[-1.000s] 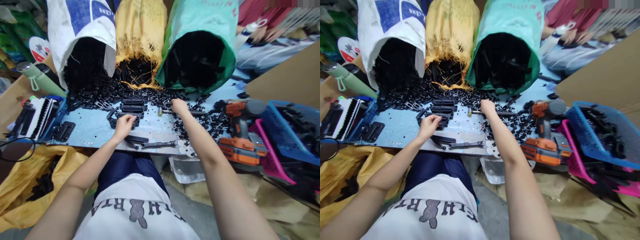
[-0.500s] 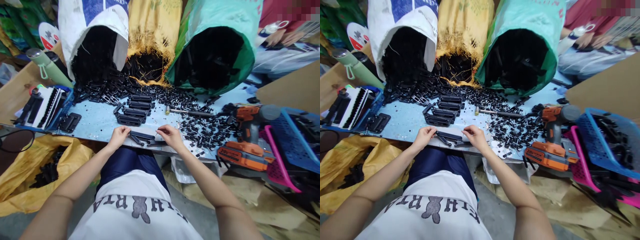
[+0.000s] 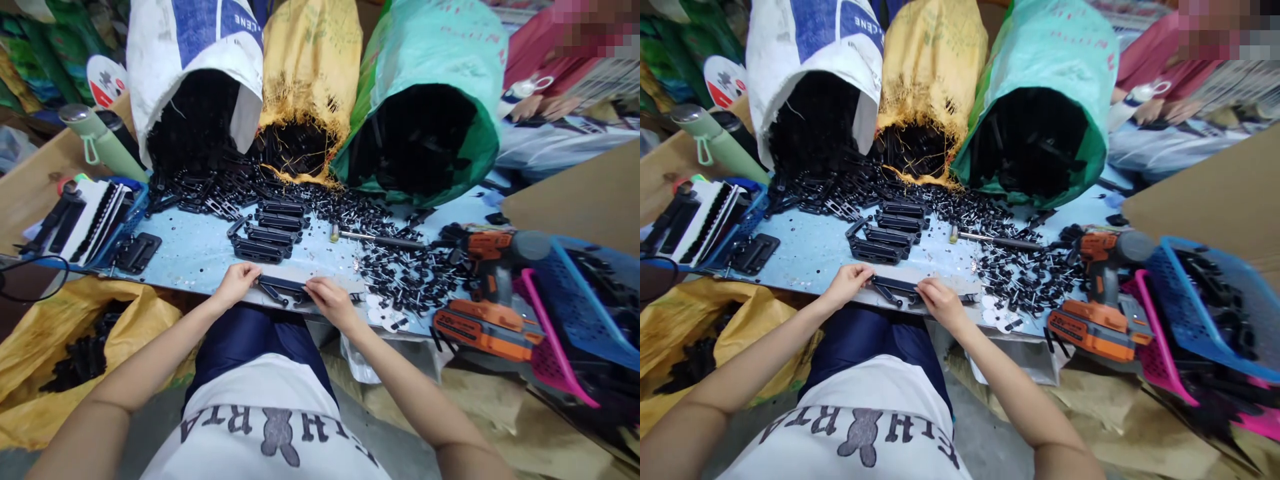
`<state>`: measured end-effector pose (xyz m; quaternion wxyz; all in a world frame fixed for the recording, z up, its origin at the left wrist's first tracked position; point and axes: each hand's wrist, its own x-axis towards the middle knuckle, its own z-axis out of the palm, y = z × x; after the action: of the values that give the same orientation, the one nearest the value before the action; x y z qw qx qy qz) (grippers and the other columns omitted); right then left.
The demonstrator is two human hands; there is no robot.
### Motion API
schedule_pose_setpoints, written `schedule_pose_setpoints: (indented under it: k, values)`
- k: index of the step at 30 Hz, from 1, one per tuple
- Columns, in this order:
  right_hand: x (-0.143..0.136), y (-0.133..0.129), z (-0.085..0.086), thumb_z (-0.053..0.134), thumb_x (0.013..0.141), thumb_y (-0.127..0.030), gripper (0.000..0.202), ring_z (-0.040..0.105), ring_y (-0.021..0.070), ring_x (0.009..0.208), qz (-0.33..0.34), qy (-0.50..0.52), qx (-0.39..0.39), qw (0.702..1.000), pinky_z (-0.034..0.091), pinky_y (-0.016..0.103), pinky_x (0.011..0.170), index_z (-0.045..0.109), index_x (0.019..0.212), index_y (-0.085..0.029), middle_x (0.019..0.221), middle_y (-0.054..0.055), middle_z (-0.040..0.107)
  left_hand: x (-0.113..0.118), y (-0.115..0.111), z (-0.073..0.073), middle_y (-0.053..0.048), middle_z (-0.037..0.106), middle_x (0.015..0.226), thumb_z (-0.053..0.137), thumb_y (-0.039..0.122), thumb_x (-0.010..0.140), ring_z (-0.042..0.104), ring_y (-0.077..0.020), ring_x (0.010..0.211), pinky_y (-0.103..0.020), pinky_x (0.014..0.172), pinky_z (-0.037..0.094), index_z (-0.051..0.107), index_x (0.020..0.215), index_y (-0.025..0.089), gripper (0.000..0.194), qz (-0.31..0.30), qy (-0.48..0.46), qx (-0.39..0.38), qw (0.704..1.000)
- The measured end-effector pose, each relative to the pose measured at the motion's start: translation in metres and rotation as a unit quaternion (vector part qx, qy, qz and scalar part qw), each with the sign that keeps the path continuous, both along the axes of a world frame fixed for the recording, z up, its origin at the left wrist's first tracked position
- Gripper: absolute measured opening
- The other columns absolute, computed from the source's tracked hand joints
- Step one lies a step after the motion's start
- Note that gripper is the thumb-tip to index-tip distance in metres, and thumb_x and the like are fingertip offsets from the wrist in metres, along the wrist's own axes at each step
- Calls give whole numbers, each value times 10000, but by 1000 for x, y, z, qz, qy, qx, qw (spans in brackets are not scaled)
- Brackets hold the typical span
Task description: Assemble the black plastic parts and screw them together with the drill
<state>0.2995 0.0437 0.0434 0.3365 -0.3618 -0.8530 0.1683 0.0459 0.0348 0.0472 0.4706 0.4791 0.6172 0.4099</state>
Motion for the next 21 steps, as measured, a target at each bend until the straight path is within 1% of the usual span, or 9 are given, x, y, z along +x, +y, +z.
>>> schedule_pose_setpoints:
  k: [4, 6, 9, 12, 14, 16, 17, 19, 21]
  values:
    - [5, -4, -11, 454, 913, -236, 218, 634, 170, 895, 9, -35, 29, 999, 541, 299, 766, 638, 1027, -211, 995, 92, 665, -5, 1, -7, -15, 600, 717, 602, 377, 736, 517, -108, 564, -243, 586, 432, 652, 837, 148, 255, -5, 133, 46, 990]
    - [9, -5, -18, 479, 903, -247, 231, 622, 189, 931, 9, -50, 35, 998, 532, 331, 786, 621, 1081, -212, 1032, 100, 658, -8, 1, -10, -19, 592, 804, 607, 348, 746, 507, -100, 564, -249, 605, 443, 630, 977, 155, 302, -8, 193, 52, 980]
    - [17, -4, -27, 512, 890, -286, 308, 600, 204, 970, 18, -70, 35, 997, 516, 352, 793, 566, 1186, -216, 1084, 102, 643, -7, -1, -9, -35, 601, 865, 578, 362, 794, 545, -130, 644, -274, 659, 458, 591, 1057, 168, 327, -26, 282, 57, 957]
    - [27, 0, -29, 510, 892, -334, 399, 579, 211, 990, 59, -120, 41, 990, 490, 354, 802, 502, 1269, -202, 1118, 109, 626, 7, -6, -4, -98, 613, 1058, 528, 362, 850, 554, -225, 989, -355, 851, 422, 580, 1088, 178, 305, -66, 403, 167, 897]
    - [32, 5, -26, 482, 904, -356, 427, 572, 209, 974, 90, -168, 47, 981, 473, 347, 788, 474, 1299, -195, 1112, 114, 622, 23, -9, -2, -124, 584, 1173, 510, 343, 870, 495, -249, 1128, -385, 933, 367, 556, 1139, 172, 321, -173, 447, 251, 841]
    - [37, 11, -21, 450, 918, -368, 432, 571, 202, 937, 112, -214, 61, 968, 455, 335, 758, 460, 1312, -192, 1087, 115, 623, 38, -11, -2, -138, 571, 1202, 531, 338, 862, 500, -243, 1131, -374, 933, 363, 504, 1209, 156, 393, -289, 461, 291, 787]
    - [38, 13, -18, 440, 921, -379, 433, 570, 197, 914, 120, -238, 70, 961, 444, 328, 744, 458, 1314, -196, 1075, 113, 623, 44, -11, -3, -144, 567, 1204, 544, 343, 856, 512, -240, 1116, -366, 921, 369, 471, 1243, 144, 441, -325, 467, 299, 766]
    - [41, 18, -14, 435, 914, -432, 448, 570, 192, 858, 120, -287, 95, 946, 423, 314, 710, 475, 1296, -203, 1044, 107, 625, 51, -9, -5, -150, 569, 1186, 545, 367, 853, 535, -240, 1072, -355, 884, 385, 427, 1281, 125, 505, -354, 486, 305, 738]
    - [42, 21, -10, 430, 885, -526, 476, 566, 195, 782, 81, -327, 115, 934, 401, 300, 650, 567, 1176, -175, 935, 104, 637, 51, -5, -7, -156, 584, 1144, 524, 397, 862, 553, -244, 1024, -351, 843, 400, 426, 1281, 106, 520, -345, 510, 307, 726]
